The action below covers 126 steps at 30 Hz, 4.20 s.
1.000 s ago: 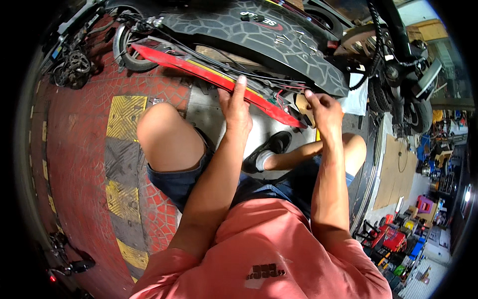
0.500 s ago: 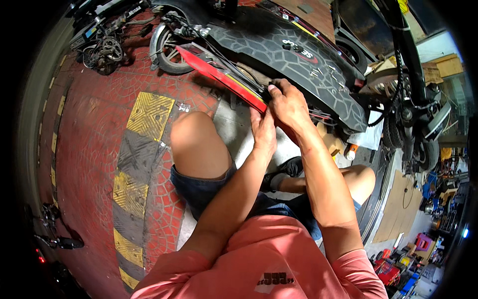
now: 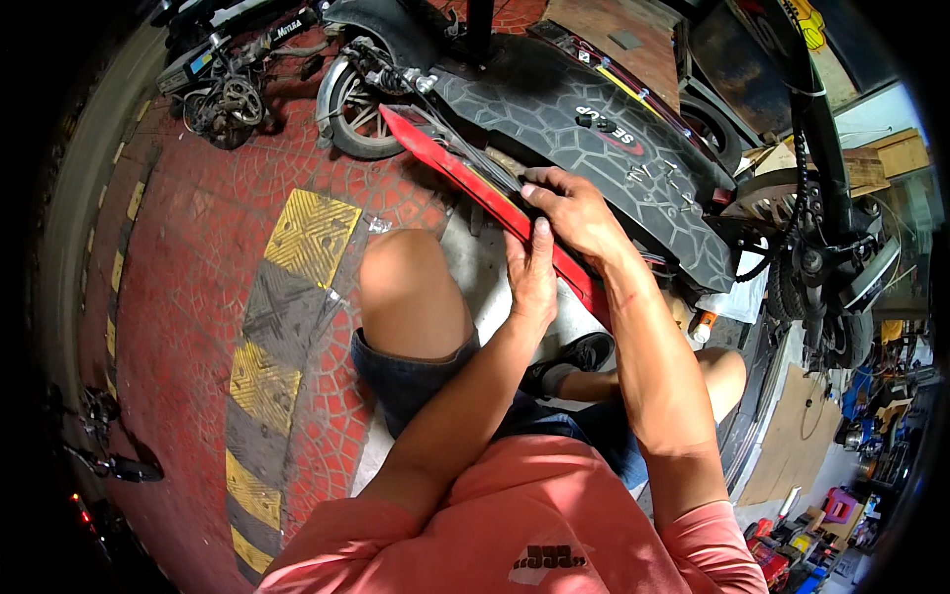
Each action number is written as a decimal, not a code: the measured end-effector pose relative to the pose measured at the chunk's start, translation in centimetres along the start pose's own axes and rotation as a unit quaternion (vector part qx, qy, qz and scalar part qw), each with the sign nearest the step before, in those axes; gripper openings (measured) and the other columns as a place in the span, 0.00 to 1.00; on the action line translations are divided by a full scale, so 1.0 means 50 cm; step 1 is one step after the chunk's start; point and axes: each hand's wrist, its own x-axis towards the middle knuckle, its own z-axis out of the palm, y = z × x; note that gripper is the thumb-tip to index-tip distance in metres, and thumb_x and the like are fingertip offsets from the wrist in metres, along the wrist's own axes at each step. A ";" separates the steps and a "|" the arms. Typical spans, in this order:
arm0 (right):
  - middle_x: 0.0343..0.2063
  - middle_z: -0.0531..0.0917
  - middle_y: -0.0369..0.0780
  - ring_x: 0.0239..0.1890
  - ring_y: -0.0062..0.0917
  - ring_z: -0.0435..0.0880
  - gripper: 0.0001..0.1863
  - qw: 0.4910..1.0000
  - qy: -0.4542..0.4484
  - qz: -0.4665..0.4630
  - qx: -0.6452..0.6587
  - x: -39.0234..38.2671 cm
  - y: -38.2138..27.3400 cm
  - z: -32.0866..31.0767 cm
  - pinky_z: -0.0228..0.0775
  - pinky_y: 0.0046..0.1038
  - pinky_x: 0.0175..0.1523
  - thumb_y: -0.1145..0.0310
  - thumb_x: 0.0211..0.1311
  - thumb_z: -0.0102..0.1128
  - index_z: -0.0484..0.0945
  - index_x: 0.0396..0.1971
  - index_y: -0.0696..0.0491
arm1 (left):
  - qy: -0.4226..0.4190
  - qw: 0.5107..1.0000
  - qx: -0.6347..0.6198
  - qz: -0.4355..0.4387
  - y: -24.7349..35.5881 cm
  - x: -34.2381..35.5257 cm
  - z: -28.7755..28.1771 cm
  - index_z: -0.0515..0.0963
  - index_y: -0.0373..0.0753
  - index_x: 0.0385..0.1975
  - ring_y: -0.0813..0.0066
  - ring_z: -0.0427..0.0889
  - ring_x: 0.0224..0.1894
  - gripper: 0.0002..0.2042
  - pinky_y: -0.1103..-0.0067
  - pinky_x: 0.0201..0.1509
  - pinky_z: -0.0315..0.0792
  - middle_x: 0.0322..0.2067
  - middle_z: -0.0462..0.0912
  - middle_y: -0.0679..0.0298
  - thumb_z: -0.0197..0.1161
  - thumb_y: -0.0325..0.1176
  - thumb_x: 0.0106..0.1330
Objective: The person is repairing a scooter in a workshop. They use a wrench to tighten bolts on the rear wheel and brake assembly, then attach a red plastic panel to the rear of the scooter.
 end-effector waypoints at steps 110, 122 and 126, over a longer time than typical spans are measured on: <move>0.61 0.80 0.54 0.65 0.49 0.78 0.39 0.971 -0.146 -0.027 -0.186 -0.070 0.004 -0.110 0.67 0.47 0.69 0.38 0.73 0.46 0.78 0.62 0.60 | -0.004 0.937 0.345 -0.058 -0.012 -0.039 -0.016 0.54 0.37 0.74 0.63 0.75 0.61 0.31 0.70 0.62 0.71 0.62 0.71 0.53 0.53 0.49 0.80; 0.49 0.84 0.60 0.58 0.49 0.83 0.38 0.978 -0.064 -0.052 -0.191 -0.188 0.045 -0.165 0.70 0.46 0.65 0.37 0.66 0.57 0.83 0.47 0.64 | 0.032 0.944 0.292 -0.150 -0.003 -0.029 0.021 0.66 0.42 0.57 0.77 0.81 0.39 0.23 0.77 0.39 0.78 0.42 0.78 0.65 0.56 0.54 0.78; 0.62 0.78 0.59 0.67 0.49 0.75 0.54 0.976 -0.174 0.017 -0.130 -0.106 0.030 -0.144 0.63 0.43 0.72 0.23 0.70 0.34 0.75 0.63 0.66 | 0.011 0.949 0.282 -0.140 0.000 -0.028 0.038 0.62 0.40 0.65 0.76 0.82 0.38 0.25 0.78 0.33 0.79 0.46 0.78 0.64 0.53 0.52 0.81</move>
